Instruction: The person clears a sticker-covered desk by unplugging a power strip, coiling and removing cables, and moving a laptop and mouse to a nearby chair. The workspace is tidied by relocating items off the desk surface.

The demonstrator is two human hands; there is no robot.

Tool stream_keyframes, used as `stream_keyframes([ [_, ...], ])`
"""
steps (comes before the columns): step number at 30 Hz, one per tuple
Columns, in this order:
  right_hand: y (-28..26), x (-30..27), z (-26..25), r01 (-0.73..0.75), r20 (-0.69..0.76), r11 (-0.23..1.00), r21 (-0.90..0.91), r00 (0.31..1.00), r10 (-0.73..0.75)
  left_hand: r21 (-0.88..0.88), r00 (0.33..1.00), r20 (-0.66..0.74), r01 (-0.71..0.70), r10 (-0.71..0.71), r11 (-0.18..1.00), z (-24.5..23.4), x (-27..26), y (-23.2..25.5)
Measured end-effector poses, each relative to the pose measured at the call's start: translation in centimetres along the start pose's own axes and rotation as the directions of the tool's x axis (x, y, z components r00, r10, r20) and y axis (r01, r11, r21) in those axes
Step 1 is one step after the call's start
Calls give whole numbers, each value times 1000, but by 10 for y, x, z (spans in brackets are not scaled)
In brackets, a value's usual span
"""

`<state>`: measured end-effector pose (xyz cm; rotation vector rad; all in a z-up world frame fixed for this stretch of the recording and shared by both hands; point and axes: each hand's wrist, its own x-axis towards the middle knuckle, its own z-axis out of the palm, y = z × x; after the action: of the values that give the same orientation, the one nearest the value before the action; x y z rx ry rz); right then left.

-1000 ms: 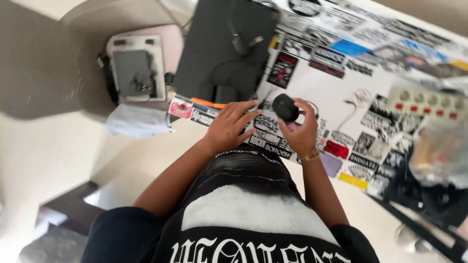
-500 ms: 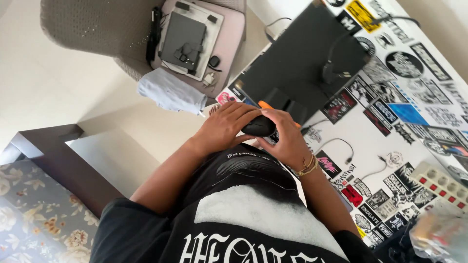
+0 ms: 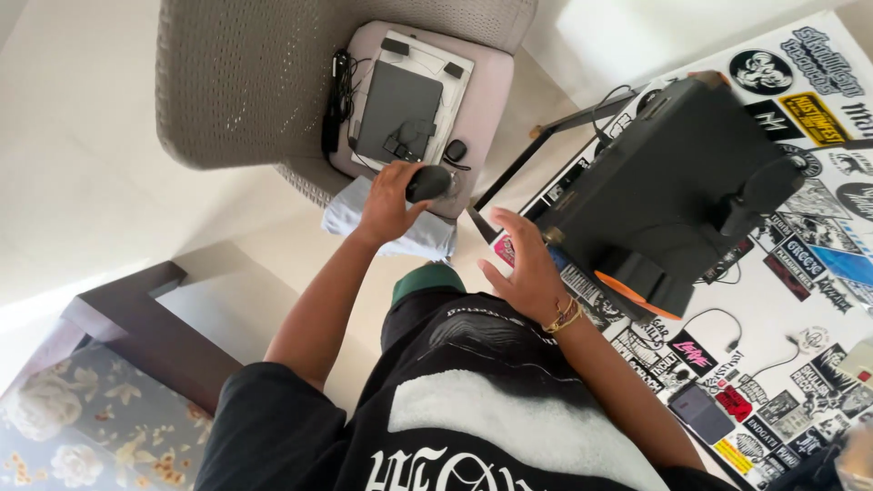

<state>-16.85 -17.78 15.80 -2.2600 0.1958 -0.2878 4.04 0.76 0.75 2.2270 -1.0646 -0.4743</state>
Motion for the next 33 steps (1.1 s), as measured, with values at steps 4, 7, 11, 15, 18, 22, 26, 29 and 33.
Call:
stream_keyframes([
  [4, 21, -1, 28, -188, 72, 978, 90, 981, 181, -174, 978, 31, 211, -208, 962, 48, 43, -42],
  [7, 34, 4, 44, -376, 114, 918, 127, 925, 363, -327, 913, 94, 406, -398, 853, 97, 81, -64],
  [11, 54, 3, 65, -430, 128, 895, 117, 900, 416, -199, 851, 152, 525, -503, 828, 186, 130, -105],
  [15, 53, 15, 66, -381, 109, 924, -2, 919, 379, 57, 767, 173, 618, -618, 784, 262, 176, -129],
  [18, 56, 13, 66, -364, 104, 930, -56, 924, 368, 145, 752, 202, 610, -627, 779, 281, 200, -127],
  [22, 58, 3, 65, -413, 116, 909, -60, 901, 417, 216, 723, 168, 637, -670, 740, 310, 221, -127],
  [26, 62, -9, 65, -489, 159, 872, -19, 860, 485, 361, 707, 151, 611, -691, 704, 322, 228, -120],
  [29, 70, -17, 70, -511, 179, 860, -9, 845, 504, 411, 690, 175, 597, -702, 690, 344, 230, -136],
  [33, 69, -6, 64, -531, 212, 845, 60, 834, 509, 361, 683, 226, 603, -694, 711, 336, 235, -130],
])
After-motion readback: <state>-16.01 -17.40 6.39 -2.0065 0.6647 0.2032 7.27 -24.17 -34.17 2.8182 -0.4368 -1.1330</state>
